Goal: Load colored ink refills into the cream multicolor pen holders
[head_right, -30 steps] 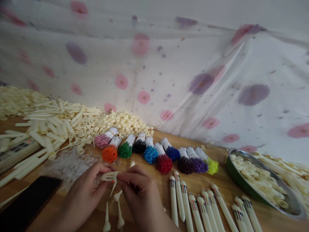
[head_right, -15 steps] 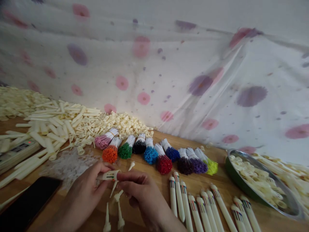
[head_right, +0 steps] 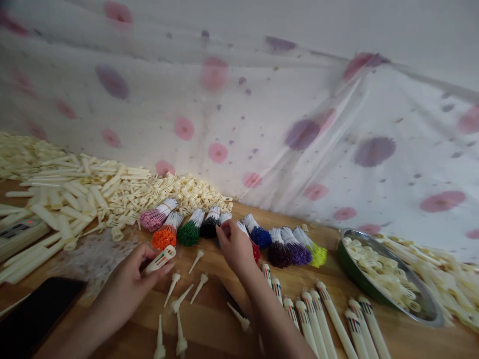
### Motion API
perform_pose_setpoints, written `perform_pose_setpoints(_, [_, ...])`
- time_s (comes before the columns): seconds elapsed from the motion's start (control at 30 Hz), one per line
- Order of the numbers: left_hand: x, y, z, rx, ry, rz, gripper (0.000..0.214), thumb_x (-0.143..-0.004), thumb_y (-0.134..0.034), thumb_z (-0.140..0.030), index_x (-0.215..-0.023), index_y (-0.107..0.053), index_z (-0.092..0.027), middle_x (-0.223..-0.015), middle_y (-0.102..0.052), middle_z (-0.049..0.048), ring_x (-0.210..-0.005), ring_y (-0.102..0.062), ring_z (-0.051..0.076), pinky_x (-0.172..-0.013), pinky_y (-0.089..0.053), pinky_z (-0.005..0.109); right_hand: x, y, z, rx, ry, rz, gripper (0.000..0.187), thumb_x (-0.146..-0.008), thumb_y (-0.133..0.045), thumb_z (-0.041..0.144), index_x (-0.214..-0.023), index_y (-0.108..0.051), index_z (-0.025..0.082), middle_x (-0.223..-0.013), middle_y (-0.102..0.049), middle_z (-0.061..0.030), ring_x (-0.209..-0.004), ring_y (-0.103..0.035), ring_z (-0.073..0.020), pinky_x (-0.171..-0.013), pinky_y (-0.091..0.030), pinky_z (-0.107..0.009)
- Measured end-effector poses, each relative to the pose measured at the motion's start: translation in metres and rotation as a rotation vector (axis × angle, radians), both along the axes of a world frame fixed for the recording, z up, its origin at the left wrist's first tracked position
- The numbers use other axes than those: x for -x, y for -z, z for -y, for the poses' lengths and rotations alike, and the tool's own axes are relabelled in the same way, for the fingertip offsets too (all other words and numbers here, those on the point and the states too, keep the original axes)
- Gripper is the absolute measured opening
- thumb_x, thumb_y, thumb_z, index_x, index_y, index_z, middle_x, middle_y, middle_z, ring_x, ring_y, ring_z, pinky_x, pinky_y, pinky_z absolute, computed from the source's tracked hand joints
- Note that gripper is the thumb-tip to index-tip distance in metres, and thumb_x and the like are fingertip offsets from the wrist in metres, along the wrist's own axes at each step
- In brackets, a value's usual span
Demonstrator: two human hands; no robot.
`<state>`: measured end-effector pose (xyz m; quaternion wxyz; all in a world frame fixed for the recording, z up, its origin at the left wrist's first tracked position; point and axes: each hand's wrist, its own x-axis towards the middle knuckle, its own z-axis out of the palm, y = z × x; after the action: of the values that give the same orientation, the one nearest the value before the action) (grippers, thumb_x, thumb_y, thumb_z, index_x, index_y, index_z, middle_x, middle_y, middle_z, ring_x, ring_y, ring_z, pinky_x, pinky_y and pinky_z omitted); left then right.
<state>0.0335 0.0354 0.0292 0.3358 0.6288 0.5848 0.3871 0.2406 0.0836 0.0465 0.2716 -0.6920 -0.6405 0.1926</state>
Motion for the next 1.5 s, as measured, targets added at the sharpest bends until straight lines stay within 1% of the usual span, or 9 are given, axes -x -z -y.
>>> perform_pose_setpoints(0.13, [0.001, 0.002, -0.001, 0.011, 0.004, 0.044, 0.018, -0.074, -0.060, -0.037, -0.070, -0.047, -0.024, -0.066, -0.060, -0.0022, -0.066, -0.058, 0.021, -0.063, -0.041, 0.029, 0.009, -0.007, -0.029, 0.083, 0.020, 0.265, 0.023, -0.088, -0.047, 0.033, -0.092, -0.059, 0.013, -0.083, -0.065, -0.0106, -0.084, -0.061, -0.0252, -0.075, -0.042, -0.039])
perform_pose_setpoints(0.27, [0.001, 0.005, 0.000, 0.030, 0.025, 0.040, 0.019, -0.074, -0.059, -0.037, -0.070, -0.047, -0.024, -0.066, -0.060, -0.0026, -0.066, -0.056, 0.020, -0.062, -0.040, 0.029, 0.018, -0.009, -0.043, 0.213, -0.054, 0.402, 0.029, -0.089, -0.052, 0.037, -0.107, -0.056, 0.014, -0.104, -0.061, -0.0076, -0.093, -0.059, -0.0213, -0.082, -0.045, -0.043])
perform_pose_setpoints(0.4, [-0.002, 0.004, 0.001, 0.027, 0.046, 0.063, 0.019, -0.074, -0.060, -0.036, -0.069, -0.047, -0.024, -0.065, -0.058, -0.0034, -0.066, -0.055, 0.020, -0.063, -0.040, 0.028, 0.008, -0.009, -0.055, 0.334, -0.152, 0.414, 0.028, -0.090, -0.052, 0.032, -0.113, -0.054, 0.016, -0.113, -0.056, -0.0074, -0.095, -0.058, -0.0202, -0.080, -0.049, -0.041])
perform_pose_setpoints(0.67, [-0.015, -0.008, 0.000, 0.056, 0.059, 0.183, 0.019, -0.066, -0.067, -0.032, -0.063, -0.050, -0.023, -0.058, -0.053, -0.0059, -0.058, -0.051, 0.017, -0.057, -0.035, 0.026, -0.024, -0.011, -0.069, 0.517, -0.278, 0.346, 0.029, -0.089, -0.053, 0.030, -0.114, -0.053, 0.015, -0.111, -0.057, -0.0072, -0.092, -0.059, -0.0192, -0.076, -0.051, -0.039])
perform_pose_setpoints(0.87, [-0.040, -0.006, -0.019, 0.189, 0.070, 0.426, 0.023, -0.062, -0.074, -0.028, -0.060, -0.053, -0.020, -0.053, -0.057, -0.0060, -0.055, -0.050, 0.015, -0.056, -0.035, 0.025, -0.014, -0.011, -0.070, 0.459, -0.293, 0.455, 0.028, -0.090, -0.052, 0.031, -0.113, -0.054, 0.016, -0.114, -0.056, -0.0072, -0.094, -0.058, -0.0199, -0.079, -0.050, -0.040])
perform_pose_setpoints(1.0, [-0.065, -0.003, -0.038, 0.313, 0.067, 0.582, 0.022, -0.072, -0.070, -0.027, -0.064, -0.052, -0.017, -0.063, -0.063, -0.0016, -0.062, -0.060, 0.015, -0.063, -0.046, 0.028, -0.007, -0.012, -0.077, 0.413, -0.340, 0.538, 0.029, -0.089, -0.053, 0.030, -0.115, -0.053, 0.016, -0.115, -0.055, -0.0078, -0.096, -0.058, -0.0206, -0.080, -0.049, -0.041])
perform_pose_setpoints(1.1, [-0.080, -0.003, -0.048, 0.392, 0.057, 0.672, 0.012, -0.084, -0.060, -0.025, -0.087, -0.060, -0.013, -0.086, -0.066, 0.0024, -0.075, -0.064, 0.015, -0.069, -0.052, 0.033, -0.012, -0.013, -0.079, 0.422, -0.384, 0.568, 0.028, -0.089, -0.053, 0.030, -0.114, -0.053, 0.016, -0.115, -0.055, -0.0077, -0.096, -0.058, -0.0203, -0.080, -0.049, -0.041])
perform_pose_setpoints(1.23, [-0.093, -0.003, -0.056, 0.461, 0.046, 0.743, 0.027, -0.087, -0.056, -0.027, -0.112, -0.055, -0.016, -0.111, -0.060, 0.0066, -0.089, -0.062, 0.019, -0.074, -0.053, 0.039, -0.021, -0.012, -0.074, 0.409, -0.357, 0.572, 0.028, -0.090, -0.052, 0.031, -0.113, -0.054, 0.016, -0.113, -0.056, -0.0070, -0.094, -0.059, -0.0200, -0.079, -0.050, -0.039])
perform_pose_setpoints(1.5, [-0.096, 0.003, -0.059, 0.483, 0.028, 0.818, 0.023, -0.087, -0.056, -0.025, -0.108, -0.057, -0.015, -0.106, -0.062, 0.0054, -0.085, -0.063, 0.018, -0.071, -0.053, 0.037, -0.014, -0.017, -0.064, 0.295, -0.225, 0.601, 0.029, -0.089, -0.053, 0.030, -0.115, -0.053, 0.016, -0.114, -0.056, -0.0076, -0.095, -0.058, -0.0201, -0.079, -0.050, -0.040])
